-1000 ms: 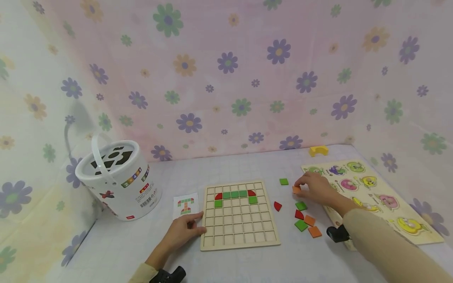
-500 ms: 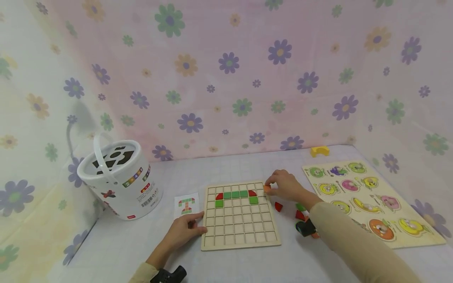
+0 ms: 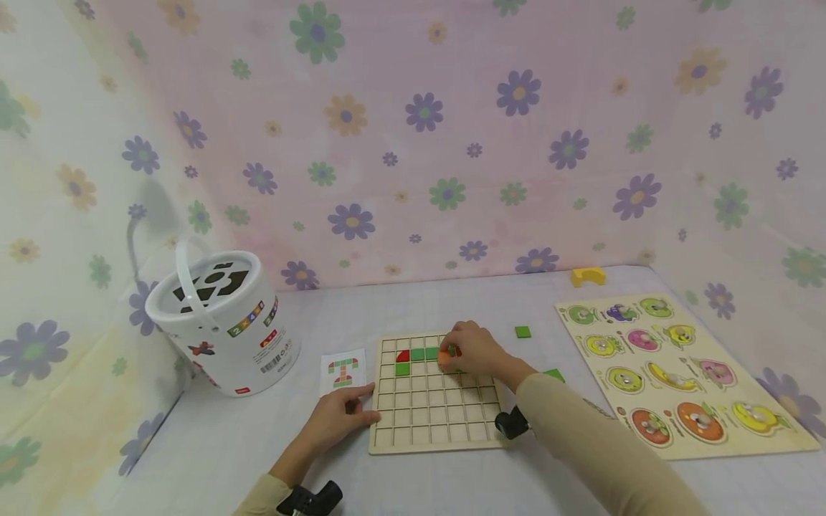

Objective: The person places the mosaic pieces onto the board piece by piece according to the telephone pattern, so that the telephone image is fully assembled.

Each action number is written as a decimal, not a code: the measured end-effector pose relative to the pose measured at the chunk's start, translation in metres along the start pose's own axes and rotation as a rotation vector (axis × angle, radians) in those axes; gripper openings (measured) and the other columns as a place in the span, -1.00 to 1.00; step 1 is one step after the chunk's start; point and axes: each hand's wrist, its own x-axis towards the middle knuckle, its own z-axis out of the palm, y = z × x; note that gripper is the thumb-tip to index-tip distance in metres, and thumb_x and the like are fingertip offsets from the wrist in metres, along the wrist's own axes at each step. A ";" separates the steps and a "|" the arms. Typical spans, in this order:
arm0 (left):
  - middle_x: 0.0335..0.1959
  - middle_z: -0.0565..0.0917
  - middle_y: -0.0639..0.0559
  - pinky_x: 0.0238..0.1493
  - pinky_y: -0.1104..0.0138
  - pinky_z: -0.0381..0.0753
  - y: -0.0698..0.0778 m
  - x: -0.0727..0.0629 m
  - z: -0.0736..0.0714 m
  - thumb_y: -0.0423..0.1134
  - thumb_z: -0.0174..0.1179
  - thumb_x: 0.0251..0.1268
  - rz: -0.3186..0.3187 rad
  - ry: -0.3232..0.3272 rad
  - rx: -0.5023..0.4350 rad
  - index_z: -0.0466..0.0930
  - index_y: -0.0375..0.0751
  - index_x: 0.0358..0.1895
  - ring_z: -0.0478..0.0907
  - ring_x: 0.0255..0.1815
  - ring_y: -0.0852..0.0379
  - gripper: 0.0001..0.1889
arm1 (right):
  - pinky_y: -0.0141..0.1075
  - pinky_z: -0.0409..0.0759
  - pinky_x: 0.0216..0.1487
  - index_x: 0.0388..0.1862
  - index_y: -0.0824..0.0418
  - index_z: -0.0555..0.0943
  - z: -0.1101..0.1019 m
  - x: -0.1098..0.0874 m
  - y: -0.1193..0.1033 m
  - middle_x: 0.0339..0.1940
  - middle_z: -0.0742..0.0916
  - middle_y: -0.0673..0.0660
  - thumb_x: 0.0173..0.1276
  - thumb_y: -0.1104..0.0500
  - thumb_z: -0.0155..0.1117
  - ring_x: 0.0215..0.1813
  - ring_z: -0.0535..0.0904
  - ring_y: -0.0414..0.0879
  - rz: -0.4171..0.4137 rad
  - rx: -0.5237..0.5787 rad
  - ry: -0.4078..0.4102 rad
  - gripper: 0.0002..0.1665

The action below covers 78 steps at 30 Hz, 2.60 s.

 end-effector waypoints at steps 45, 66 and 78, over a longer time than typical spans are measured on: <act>-0.60 0.40 0.20 -0.52 0.45 0.22 -0.005 0.002 -0.001 0.07 0.44 0.04 0.000 -0.004 -0.005 0.57 -0.09 0.25 0.29 -0.54 0.27 -0.34 | -0.13 0.41 -0.11 -0.17 0.06 0.75 0.013 -0.002 -0.013 -0.18 0.63 0.06 0.22 0.01 0.46 -0.12 0.44 -0.05 0.015 0.011 0.022 -0.76; -0.59 0.39 0.21 -0.51 0.45 0.21 -0.003 0.002 0.001 0.08 0.44 0.04 0.006 -0.014 -0.005 0.57 -0.09 0.25 0.29 -0.54 0.28 -0.34 | -0.16 0.40 -0.13 -0.29 0.02 0.75 0.018 -0.004 -0.008 -0.22 0.63 0.03 0.21 -0.01 0.46 -0.15 0.45 -0.07 0.017 -0.002 0.041 -0.83; -0.60 0.40 0.22 -0.52 0.46 0.21 -0.003 0.004 0.005 0.07 0.44 0.06 0.027 -0.019 -0.003 0.58 -0.10 0.24 0.28 -0.55 0.30 -0.35 | -0.13 0.41 -0.10 -0.29 0.01 0.74 0.017 -0.008 -0.007 -0.22 0.62 0.03 0.21 -0.02 0.45 -0.13 0.44 -0.05 0.055 0.001 0.029 -0.83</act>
